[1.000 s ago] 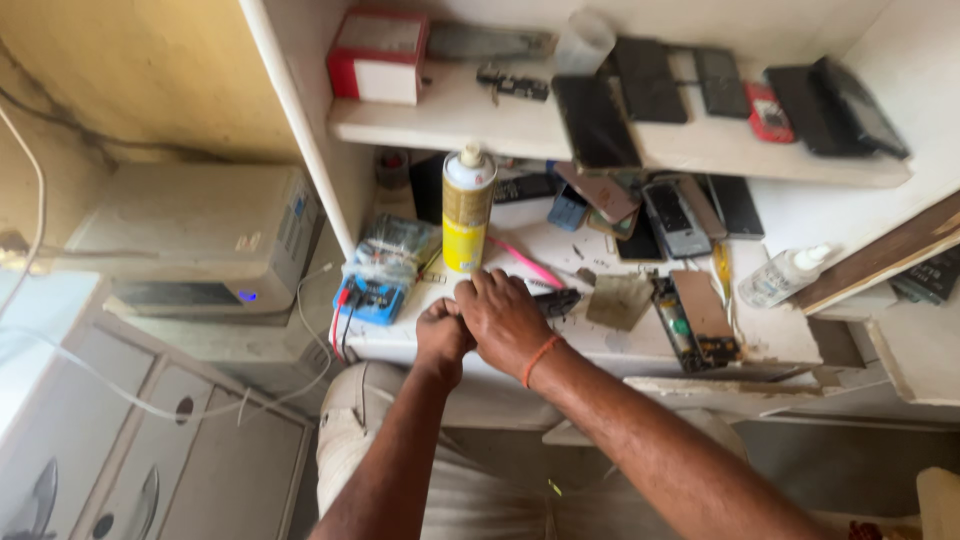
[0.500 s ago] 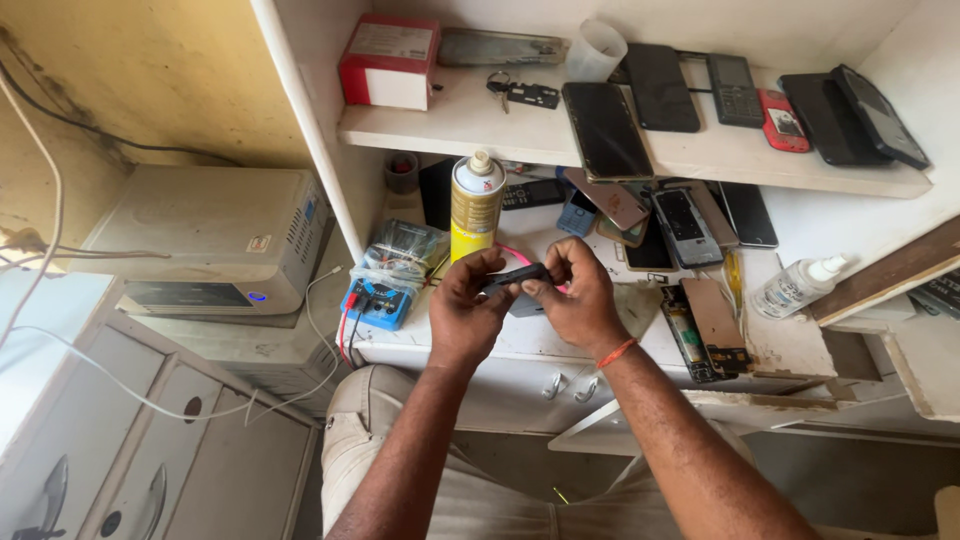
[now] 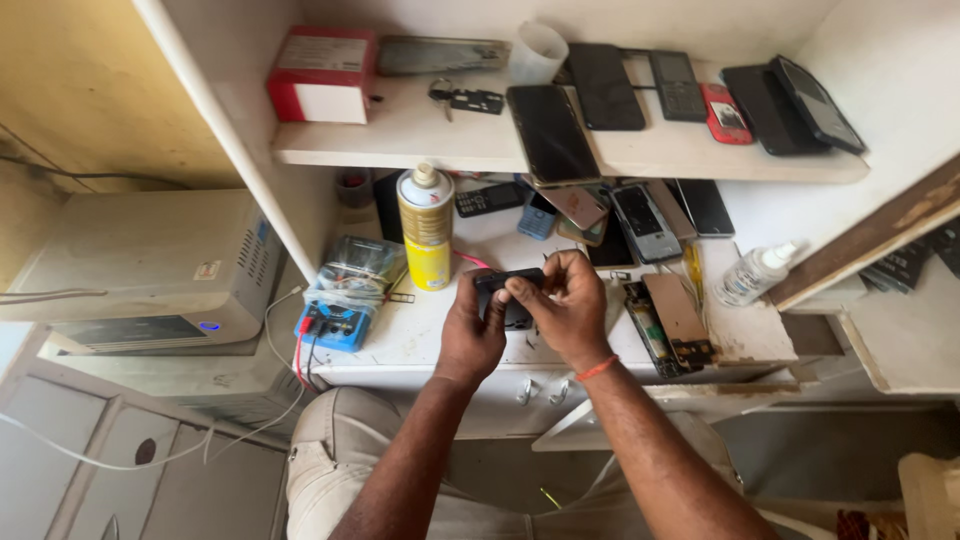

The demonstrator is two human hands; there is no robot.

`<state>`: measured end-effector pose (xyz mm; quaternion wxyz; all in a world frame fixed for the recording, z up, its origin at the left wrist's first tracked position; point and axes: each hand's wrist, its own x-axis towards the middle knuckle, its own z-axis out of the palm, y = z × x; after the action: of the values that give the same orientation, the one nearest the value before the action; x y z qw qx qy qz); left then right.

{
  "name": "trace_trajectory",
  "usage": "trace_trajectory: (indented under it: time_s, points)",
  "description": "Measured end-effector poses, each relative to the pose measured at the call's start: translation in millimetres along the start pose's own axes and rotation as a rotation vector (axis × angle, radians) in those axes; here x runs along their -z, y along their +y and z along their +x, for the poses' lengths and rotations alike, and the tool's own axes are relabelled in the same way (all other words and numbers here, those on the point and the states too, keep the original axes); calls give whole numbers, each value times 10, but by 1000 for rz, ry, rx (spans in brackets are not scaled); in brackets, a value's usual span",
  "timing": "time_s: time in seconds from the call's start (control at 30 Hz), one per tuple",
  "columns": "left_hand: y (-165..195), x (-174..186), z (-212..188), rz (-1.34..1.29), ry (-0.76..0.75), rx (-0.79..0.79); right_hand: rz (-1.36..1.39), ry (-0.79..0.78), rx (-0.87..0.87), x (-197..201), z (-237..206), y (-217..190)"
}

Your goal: The person wipes a smartphone with a cloth, then pries open the phone and works on its internal components on a cluttered repair bench, using a screwdriver on the exposed board while a multimeter sits nearby.

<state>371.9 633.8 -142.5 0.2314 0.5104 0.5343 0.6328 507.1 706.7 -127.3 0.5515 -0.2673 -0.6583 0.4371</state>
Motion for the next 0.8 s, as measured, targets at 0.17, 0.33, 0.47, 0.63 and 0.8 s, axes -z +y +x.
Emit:
trace_trajectory:
  time_s: [0.17, 0.33, 0.47, 0.63, 0.8]
  points:
    - [123, 42, 21, 82, -31, -19, -180, 17, 92, 15, 21, -87]
    - [147, 20, 37, 94, -65, 14, -425, -21, 165, 115, 68, -330]
    - [145, 18, 35, 107, -72, 7, -592, -96, 146, 142, 152, -574]
    - [86, 12, 36, 57, -76, 22, -746, -252, 231, 118, 277, -916]
    - [-68, 64, -63, 66, -124, 60, -846, -287, 282, 2, 300, -1077]
